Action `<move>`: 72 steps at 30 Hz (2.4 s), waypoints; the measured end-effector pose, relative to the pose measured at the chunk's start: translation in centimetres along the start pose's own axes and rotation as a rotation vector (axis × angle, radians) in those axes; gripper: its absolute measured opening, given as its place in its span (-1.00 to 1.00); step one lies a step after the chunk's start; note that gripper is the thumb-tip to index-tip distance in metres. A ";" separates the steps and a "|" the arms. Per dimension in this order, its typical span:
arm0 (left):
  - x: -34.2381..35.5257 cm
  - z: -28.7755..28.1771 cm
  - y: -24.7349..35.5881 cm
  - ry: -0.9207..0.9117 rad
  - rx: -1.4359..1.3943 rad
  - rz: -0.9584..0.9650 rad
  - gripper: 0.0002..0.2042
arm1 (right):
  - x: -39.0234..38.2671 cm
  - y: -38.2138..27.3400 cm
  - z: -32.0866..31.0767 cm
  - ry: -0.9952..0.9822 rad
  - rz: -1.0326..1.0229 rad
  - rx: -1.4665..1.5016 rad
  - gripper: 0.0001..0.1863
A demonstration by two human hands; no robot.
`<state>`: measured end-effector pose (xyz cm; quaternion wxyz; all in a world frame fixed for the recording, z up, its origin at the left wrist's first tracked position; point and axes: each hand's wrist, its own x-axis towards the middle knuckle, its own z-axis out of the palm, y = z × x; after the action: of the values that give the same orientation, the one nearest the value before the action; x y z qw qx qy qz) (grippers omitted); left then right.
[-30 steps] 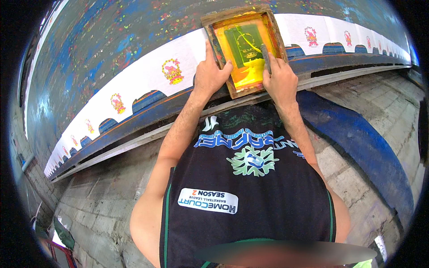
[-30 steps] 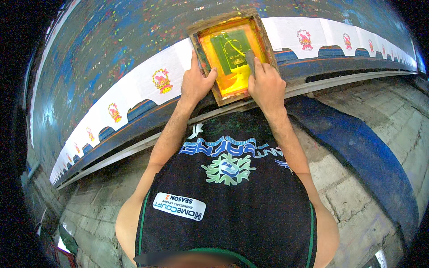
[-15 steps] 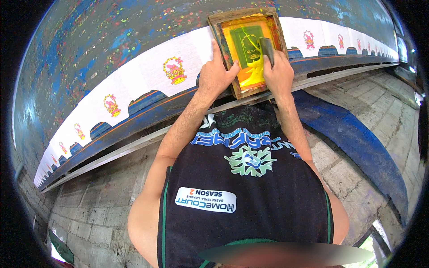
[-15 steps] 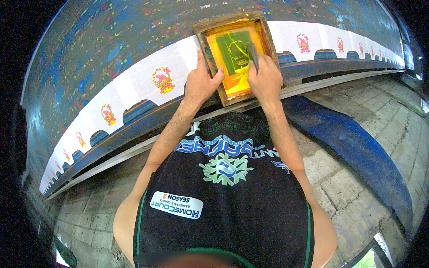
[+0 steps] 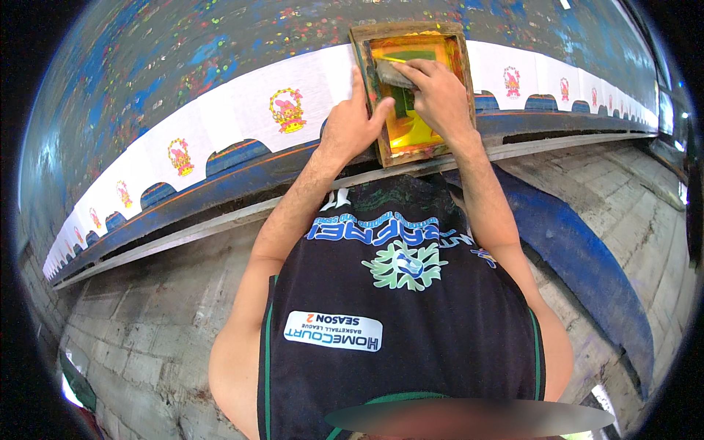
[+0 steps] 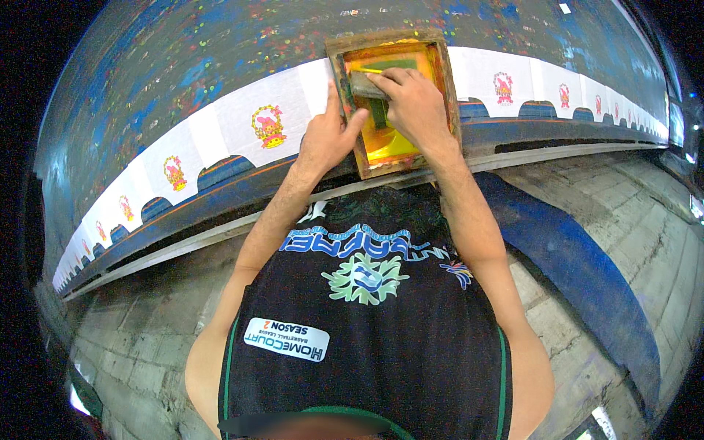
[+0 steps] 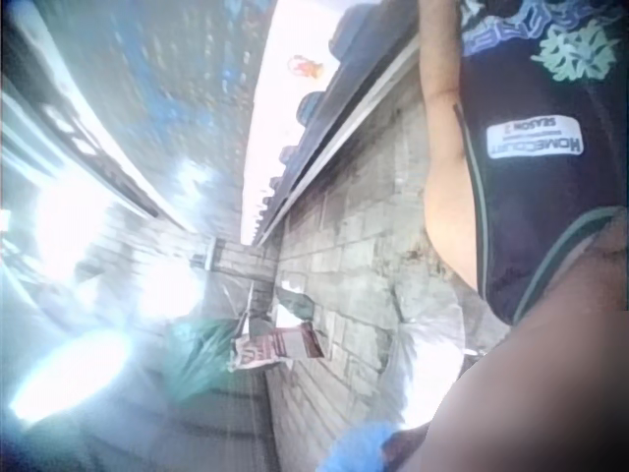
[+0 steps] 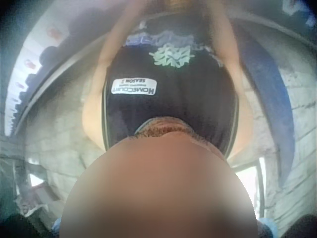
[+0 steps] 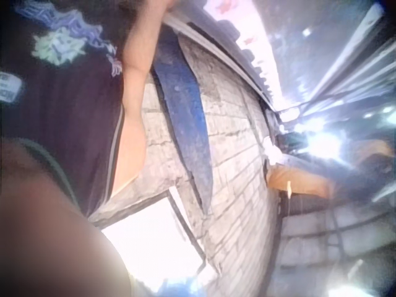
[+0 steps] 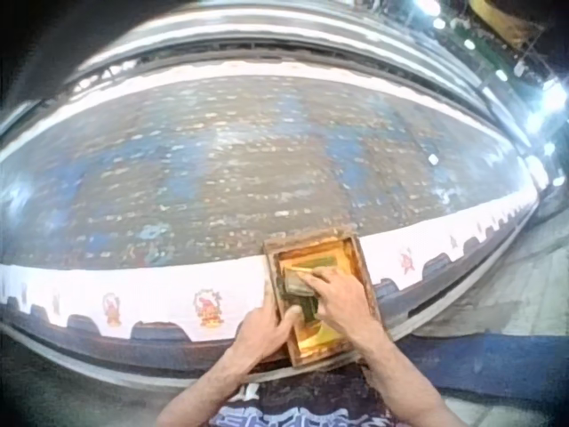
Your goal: The person uses a squeegee to spread green ink across a screen-printing frame held over a white t-shirt. The person repeatedly wipes the squeegee and repositions the frame while continuing to apply ink to the same area.
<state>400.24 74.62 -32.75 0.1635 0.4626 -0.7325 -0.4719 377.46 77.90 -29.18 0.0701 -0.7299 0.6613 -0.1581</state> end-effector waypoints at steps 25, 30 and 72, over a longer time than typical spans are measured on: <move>-3.2 25.3 22.0 0.041 0.236 -0.094 -0.27 | -15.2 26.3 -21.0 -0.168 -0.145 0.040 -0.49; 2.5 28.6 25.5 0.053 0.320 -0.046 -0.26 | -22.7 32.3 -19.7 -0.297 0.089 0.058 -0.48; 20.1 92.6 91.3 0.127 0.186 -0.101 0.00 | -57.8 101.8 -70.5 -0.167 -0.138 0.202 -0.40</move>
<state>279.45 119.49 -6.20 0.1419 0.5410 -0.7371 -0.3793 254.35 130.71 -2.61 0.1868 -0.7734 0.5822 -0.1673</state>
